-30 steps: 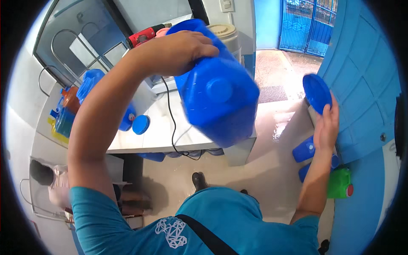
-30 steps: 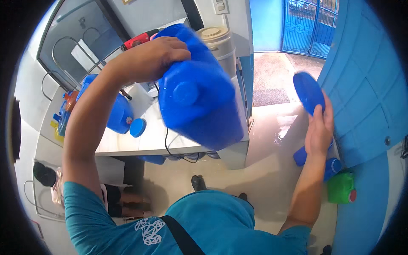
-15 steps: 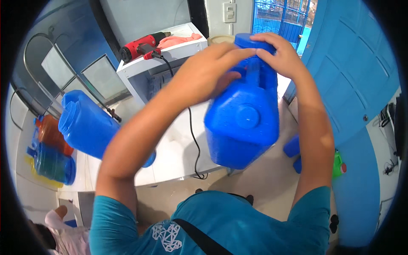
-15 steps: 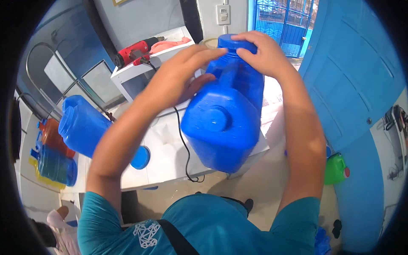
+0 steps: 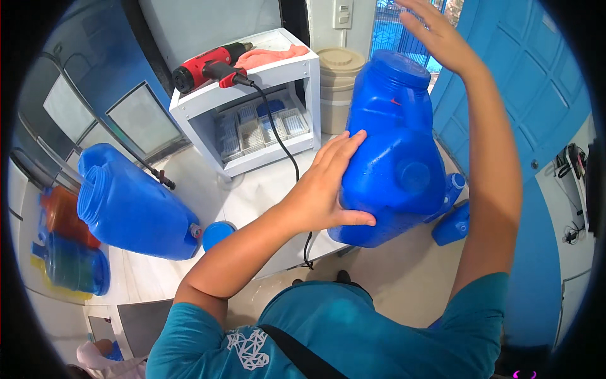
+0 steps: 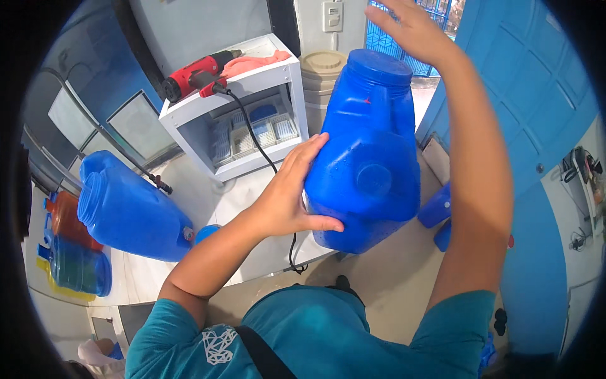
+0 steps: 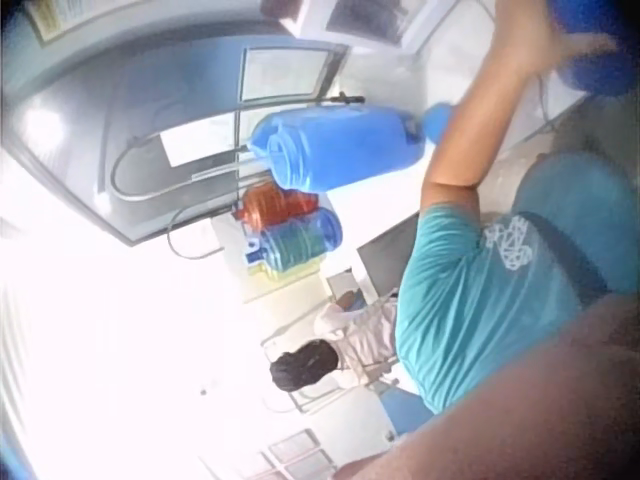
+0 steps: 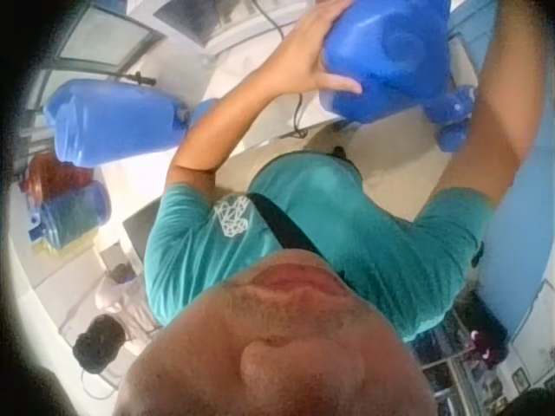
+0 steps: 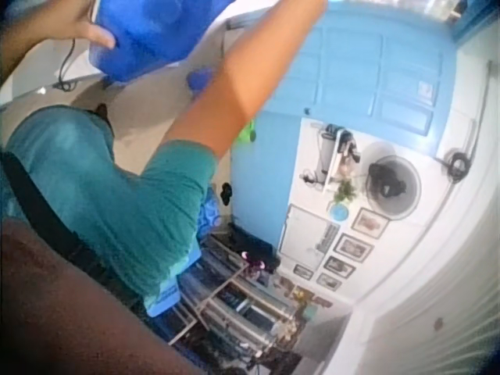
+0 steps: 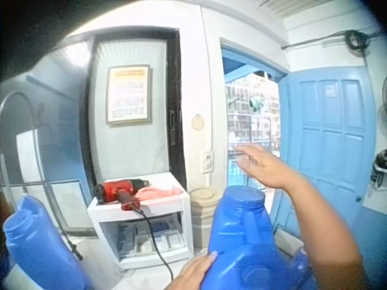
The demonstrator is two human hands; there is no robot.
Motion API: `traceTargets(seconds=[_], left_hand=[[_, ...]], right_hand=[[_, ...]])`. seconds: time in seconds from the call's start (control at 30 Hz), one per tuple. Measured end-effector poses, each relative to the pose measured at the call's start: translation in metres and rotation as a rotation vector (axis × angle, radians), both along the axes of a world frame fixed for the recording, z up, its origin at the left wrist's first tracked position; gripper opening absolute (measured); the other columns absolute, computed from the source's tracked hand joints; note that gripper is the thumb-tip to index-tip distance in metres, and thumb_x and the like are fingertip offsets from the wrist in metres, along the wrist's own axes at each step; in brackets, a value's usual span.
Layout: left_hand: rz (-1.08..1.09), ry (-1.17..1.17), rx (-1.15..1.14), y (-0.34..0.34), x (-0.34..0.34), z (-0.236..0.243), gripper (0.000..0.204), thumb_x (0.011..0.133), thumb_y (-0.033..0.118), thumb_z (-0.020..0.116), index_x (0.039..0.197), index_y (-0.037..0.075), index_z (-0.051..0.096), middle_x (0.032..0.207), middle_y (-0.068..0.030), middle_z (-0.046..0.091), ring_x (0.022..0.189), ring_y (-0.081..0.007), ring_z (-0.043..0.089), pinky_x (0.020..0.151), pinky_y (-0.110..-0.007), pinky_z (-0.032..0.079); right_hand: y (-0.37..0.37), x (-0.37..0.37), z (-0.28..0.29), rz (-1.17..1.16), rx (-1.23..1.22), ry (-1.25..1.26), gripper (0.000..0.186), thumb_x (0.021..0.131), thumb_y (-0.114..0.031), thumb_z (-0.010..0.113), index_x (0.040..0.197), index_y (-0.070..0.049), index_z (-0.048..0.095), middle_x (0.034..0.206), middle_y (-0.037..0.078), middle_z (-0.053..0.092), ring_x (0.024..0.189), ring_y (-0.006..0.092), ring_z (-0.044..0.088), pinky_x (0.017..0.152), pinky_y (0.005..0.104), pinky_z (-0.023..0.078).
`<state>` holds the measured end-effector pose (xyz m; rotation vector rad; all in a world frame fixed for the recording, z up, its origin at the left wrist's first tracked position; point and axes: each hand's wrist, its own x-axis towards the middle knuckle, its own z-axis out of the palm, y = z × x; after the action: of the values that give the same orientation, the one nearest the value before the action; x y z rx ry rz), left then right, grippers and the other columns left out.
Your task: The person prepares blue water containers by applying stickers to the spouts and using a heat gun to seal them. They then fill a container with water from a tube, wipe the exterior with a cloth, and secure the cap before applying a larger label to the top.
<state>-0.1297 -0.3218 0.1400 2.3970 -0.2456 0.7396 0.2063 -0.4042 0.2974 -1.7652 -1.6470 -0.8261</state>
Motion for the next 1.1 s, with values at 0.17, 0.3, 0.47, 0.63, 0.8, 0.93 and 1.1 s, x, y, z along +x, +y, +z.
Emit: traceTargets(seconds=[0.17, 0.3, 0.47, 0.63, 0.8, 0.93, 1.1], left_hand=[[-0.036, -0.029, -0.004, 0.010, 0.010, -0.002, 0.134, 0.059, 0.051, 0.097, 0.159, 0.003, 0.022, 0.156, -0.0285, 0.033, 0.146, -0.0445, 0.034, 0.121, -0.050, 0.029], [-0.027, -0.018, -0.018, 0.020, 0.015, -0.004, 0.136, 0.061, 0.051, 0.095, 0.161, 0.003, 0.017, 0.159, -0.0270, 0.030, 0.147, -0.0448, 0.031, 0.121, -0.050, 0.029], [-0.038, -0.120, -0.016, 0.024, -0.004, -0.029, 0.133, 0.064, 0.050, 0.093, 0.162, 0.006, 0.016, 0.162, -0.0230, 0.028, 0.149, -0.0403, 0.030, 0.121, -0.050, 0.027], [0.415, -0.041, -0.332, 0.085, -0.074, -0.100, 0.047, 0.086, 0.018, 0.080, 0.128, 0.007, 0.062, 0.116, -0.0093, 0.067, 0.107, -0.0197, 0.065, 0.089, -0.033, 0.052], [0.588, 0.025, -0.376, 0.169, -0.042, -0.139, 0.019, 0.091, 0.018, 0.072, 0.104, 0.004, 0.069, 0.094, -0.0079, 0.070, 0.084, -0.0174, 0.067, 0.077, -0.032, 0.053], [0.669, 0.150, -0.139, 0.216, 0.004, -0.124, 0.018, 0.091, 0.018, 0.069, 0.106, 0.007, 0.071, 0.097, -0.0107, 0.072, 0.089, -0.0252, 0.070, 0.079, -0.037, 0.055], [0.829, 0.350, 0.187, 0.276, 0.051, -0.141, 0.024, 0.089, 0.017, 0.067, 0.111, 0.012, 0.073, 0.114, -0.0132, 0.071, 0.105, -0.0352, 0.069, 0.091, -0.046, 0.055]], right_hand=[[0.040, 0.017, -0.025, -0.192, -0.293, -0.083, 0.057, 0.105, -0.051, 0.046, 0.149, -0.015, 0.052, 0.153, 0.016, 0.049, 0.145, 0.0334, 0.041, 0.121, 0.0437, 0.030], [0.046, -0.028, -0.029, -0.167, -0.686, 0.134, 0.062, 0.106, -0.054, 0.040, 0.152, -0.013, 0.048, 0.160, 0.016, 0.041, 0.148, 0.0338, 0.035, 0.124, 0.0431, 0.023], [-0.004, -0.015, -0.030, 0.056, -0.065, 0.271, 0.063, 0.106, -0.054, 0.042, 0.147, -0.008, 0.052, 0.155, 0.015, 0.047, 0.146, 0.0290, 0.040, 0.122, 0.0385, 0.027], [-0.110, -0.122, -0.078, 0.192, 0.117, 0.472, 0.097, 0.090, -0.075, 0.057, 0.149, 0.001, 0.045, 0.147, 0.018, 0.051, 0.142, 0.0305, 0.043, 0.120, 0.0452, 0.030], [-0.130, -0.206, -0.161, 0.051, 0.246, 0.720, 0.127, 0.064, -0.076, 0.080, 0.154, 0.002, 0.033, 0.150, 0.021, 0.046, 0.139, 0.0324, 0.047, 0.116, 0.0469, 0.038], [-0.119, -0.193, -0.180, -0.073, 0.287, 0.470, 0.128, 0.061, -0.069, 0.086, 0.155, -0.001, 0.031, 0.152, 0.019, 0.042, 0.137, 0.0331, 0.048, 0.113, 0.0460, 0.041], [-0.108, -0.179, -0.189, -0.040, 0.302, 0.567, 0.129, 0.059, -0.070, 0.085, 0.155, -0.002, 0.030, 0.155, 0.019, 0.040, 0.137, 0.0327, 0.048, 0.111, 0.0450, 0.044]])
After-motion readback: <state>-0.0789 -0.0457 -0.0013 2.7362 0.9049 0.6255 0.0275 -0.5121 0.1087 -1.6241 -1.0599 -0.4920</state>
